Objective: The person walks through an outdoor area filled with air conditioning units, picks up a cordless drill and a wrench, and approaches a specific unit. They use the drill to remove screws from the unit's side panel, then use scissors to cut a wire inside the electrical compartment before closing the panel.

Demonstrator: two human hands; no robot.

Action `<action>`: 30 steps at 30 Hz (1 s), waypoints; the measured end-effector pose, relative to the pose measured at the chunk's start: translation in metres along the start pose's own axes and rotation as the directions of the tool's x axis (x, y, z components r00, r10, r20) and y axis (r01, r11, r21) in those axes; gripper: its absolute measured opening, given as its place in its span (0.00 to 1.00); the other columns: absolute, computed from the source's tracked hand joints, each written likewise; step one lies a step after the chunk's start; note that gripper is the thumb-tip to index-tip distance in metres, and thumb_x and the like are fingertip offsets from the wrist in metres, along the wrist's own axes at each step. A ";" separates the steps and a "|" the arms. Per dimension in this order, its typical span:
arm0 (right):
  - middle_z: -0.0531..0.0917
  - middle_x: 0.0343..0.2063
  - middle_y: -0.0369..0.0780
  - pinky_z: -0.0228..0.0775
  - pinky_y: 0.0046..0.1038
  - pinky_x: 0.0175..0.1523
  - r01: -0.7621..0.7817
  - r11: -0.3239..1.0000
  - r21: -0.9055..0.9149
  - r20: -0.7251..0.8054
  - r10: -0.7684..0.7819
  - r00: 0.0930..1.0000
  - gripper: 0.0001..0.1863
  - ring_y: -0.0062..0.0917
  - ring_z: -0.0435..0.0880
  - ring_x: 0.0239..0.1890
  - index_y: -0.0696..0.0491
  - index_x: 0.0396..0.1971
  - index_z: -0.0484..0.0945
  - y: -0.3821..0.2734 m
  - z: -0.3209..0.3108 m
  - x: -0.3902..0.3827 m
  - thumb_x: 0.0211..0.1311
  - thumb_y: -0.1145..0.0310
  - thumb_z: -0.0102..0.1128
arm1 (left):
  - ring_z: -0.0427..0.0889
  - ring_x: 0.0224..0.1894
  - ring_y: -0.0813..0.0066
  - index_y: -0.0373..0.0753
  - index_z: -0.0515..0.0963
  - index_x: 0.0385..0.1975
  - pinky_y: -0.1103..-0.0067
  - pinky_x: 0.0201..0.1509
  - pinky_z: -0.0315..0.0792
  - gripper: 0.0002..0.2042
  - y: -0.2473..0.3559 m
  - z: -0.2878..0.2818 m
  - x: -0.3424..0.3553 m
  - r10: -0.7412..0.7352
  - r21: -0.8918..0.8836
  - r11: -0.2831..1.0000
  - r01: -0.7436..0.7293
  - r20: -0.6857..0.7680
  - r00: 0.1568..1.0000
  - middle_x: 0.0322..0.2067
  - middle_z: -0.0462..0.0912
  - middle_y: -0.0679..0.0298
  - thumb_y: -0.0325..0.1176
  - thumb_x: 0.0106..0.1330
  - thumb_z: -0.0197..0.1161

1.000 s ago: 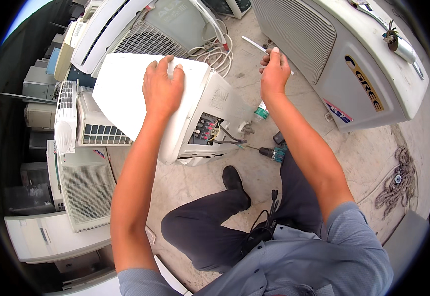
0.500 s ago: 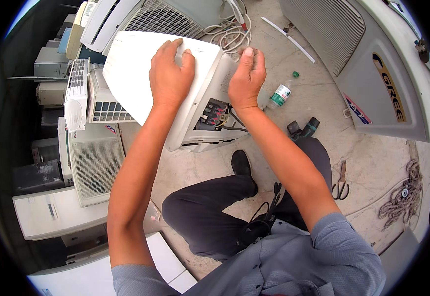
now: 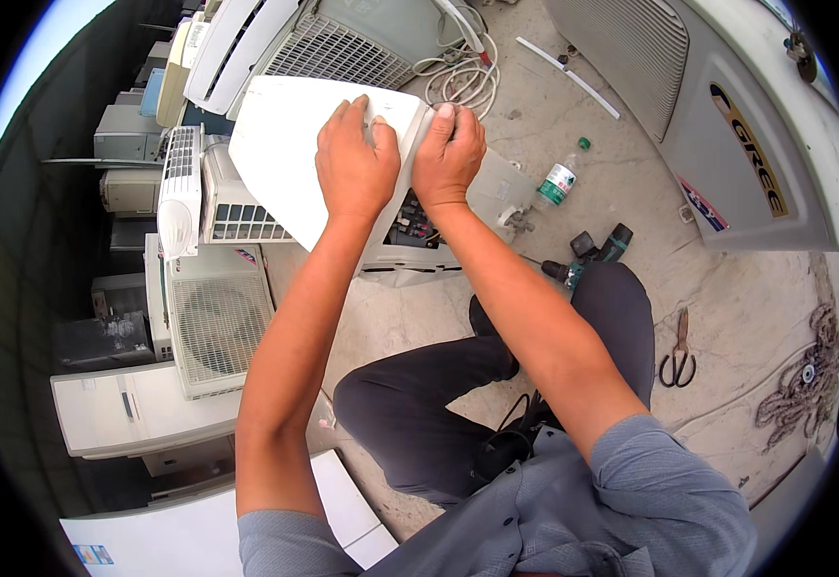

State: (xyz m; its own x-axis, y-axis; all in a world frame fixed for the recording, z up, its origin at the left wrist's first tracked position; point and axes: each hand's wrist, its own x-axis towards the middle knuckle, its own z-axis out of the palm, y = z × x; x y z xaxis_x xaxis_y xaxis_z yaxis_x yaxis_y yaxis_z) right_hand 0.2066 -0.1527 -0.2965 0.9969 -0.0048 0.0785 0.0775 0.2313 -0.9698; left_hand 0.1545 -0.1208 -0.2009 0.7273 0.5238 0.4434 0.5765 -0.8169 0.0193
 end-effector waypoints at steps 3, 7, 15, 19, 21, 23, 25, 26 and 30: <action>0.81 0.37 0.44 0.61 0.43 0.57 0.050 0.999 -0.020 -0.015 -0.050 0.999 0.15 0.42 0.76 0.45 0.55 0.37 0.78 -0.002 -0.002 -0.002 0.72 0.58 0.49 | 0.72 0.64 0.45 0.32 0.78 0.58 0.60 0.69 0.65 0.21 -0.009 -0.002 0.004 -0.005 -0.105 0.994 0.008 0.029 1.000 0.60 0.77 0.44 0.34 0.69 0.51; 0.80 0.37 0.43 0.61 0.41 0.59 0.085 0.995 -0.049 -0.034 -0.087 0.996 0.15 0.41 0.76 0.45 0.55 0.38 0.77 -0.005 -0.004 0.008 0.70 0.58 0.52 | 0.82 0.55 0.61 0.29 0.81 0.54 0.72 0.64 0.71 0.19 -0.019 0.003 0.017 -0.057 -0.351 0.935 0.060 0.019 0.998 0.52 0.84 0.47 0.24 0.67 0.50; 0.83 0.38 0.44 0.71 0.41 0.52 -0.033 0.998 -0.053 0.282 0.047 0.958 0.10 0.42 0.80 0.46 0.55 0.38 0.78 0.026 -0.122 -0.032 0.66 0.63 0.59 | 0.81 0.58 0.61 0.28 0.84 0.48 0.73 0.68 0.67 0.19 -0.024 0.001 0.005 -0.217 -0.461 0.858 0.228 0.077 0.973 0.52 0.84 0.48 0.20 0.62 0.47; 0.85 0.33 0.47 0.74 0.44 0.43 -0.220 0.967 -0.131 0.430 0.256 0.866 0.10 0.46 0.84 0.37 0.57 0.35 0.79 0.057 -0.175 -0.064 0.66 0.65 0.58 | 0.84 0.46 0.69 0.29 0.85 0.46 0.78 0.59 0.73 0.18 -0.019 -0.004 0.017 -0.196 -0.340 0.914 0.222 0.111 0.974 0.45 0.87 0.53 0.20 0.62 0.50; 0.86 0.31 0.48 0.74 0.45 0.41 -0.259 0.951 -0.169 0.450 0.308 0.838 0.10 0.47 0.84 0.35 0.57 0.34 0.79 0.070 -0.184 -0.065 0.67 0.65 0.58 | 0.80 0.35 0.77 0.30 0.86 0.42 0.82 0.50 0.73 0.16 -0.032 -0.017 0.039 -0.235 -0.281 0.914 0.293 0.221 0.946 0.36 0.88 0.58 0.20 0.61 0.52; 0.86 0.29 0.48 0.74 0.44 0.41 -0.280 0.937 -0.209 0.422 0.345 0.839 0.10 0.48 0.84 0.34 0.57 0.34 0.79 0.081 -0.186 -0.058 0.67 0.64 0.58 | 0.81 0.38 0.77 0.30 0.85 0.45 0.82 0.47 0.73 0.15 -0.039 -0.038 0.073 -0.180 -0.224 0.951 0.211 0.153 0.972 0.41 0.88 0.57 0.22 0.64 0.53; 0.86 0.30 0.49 0.74 0.44 0.40 -0.323 0.919 -0.226 0.359 0.386 0.849 0.11 0.48 0.85 0.34 0.57 0.34 0.80 0.084 -0.185 -0.048 0.67 0.64 0.58 | 0.83 0.46 0.75 0.31 0.82 0.51 0.82 0.47 0.71 0.16 -0.061 -0.060 0.098 -0.048 -0.308 0.949 0.065 0.062 0.997 0.46 0.87 0.54 0.25 0.67 0.54; 0.86 0.30 0.49 0.74 0.44 0.41 -0.324 0.919 -0.226 0.323 0.384 0.865 0.11 0.48 0.85 0.34 0.57 0.34 0.80 0.091 -0.183 -0.042 0.67 0.64 0.58 | 0.82 0.51 0.73 0.32 0.81 0.55 0.81 0.50 0.71 0.17 -0.061 -0.070 0.108 -0.067 -0.303 0.950 0.080 0.052 0.996 0.50 0.85 0.53 0.27 0.70 0.54; 0.86 0.30 0.49 0.74 0.45 0.41 -0.423 0.890 -0.168 0.210 0.452 0.867 0.11 0.49 0.84 0.34 0.56 0.34 0.80 0.104 -0.181 -0.034 0.67 0.64 0.58 | 0.71 0.68 0.59 0.38 0.71 0.66 0.63 0.70 0.61 0.23 -0.040 -0.095 0.103 -0.124 -0.157 0.978 0.140 0.109 0.986 0.62 0.77 0.54 0.43 0.77 0.50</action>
State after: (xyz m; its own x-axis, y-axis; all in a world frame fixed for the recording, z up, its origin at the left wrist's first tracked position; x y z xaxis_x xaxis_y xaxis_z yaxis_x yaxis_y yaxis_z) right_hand 0.1828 -0.3048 -0.4417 0.8964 0.3050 -0.3216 -0.3507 0.0445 -0.9354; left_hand 0.1705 -0.0570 -0.0710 0.6868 0.6441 0.3369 0.6070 -0.7632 0.2215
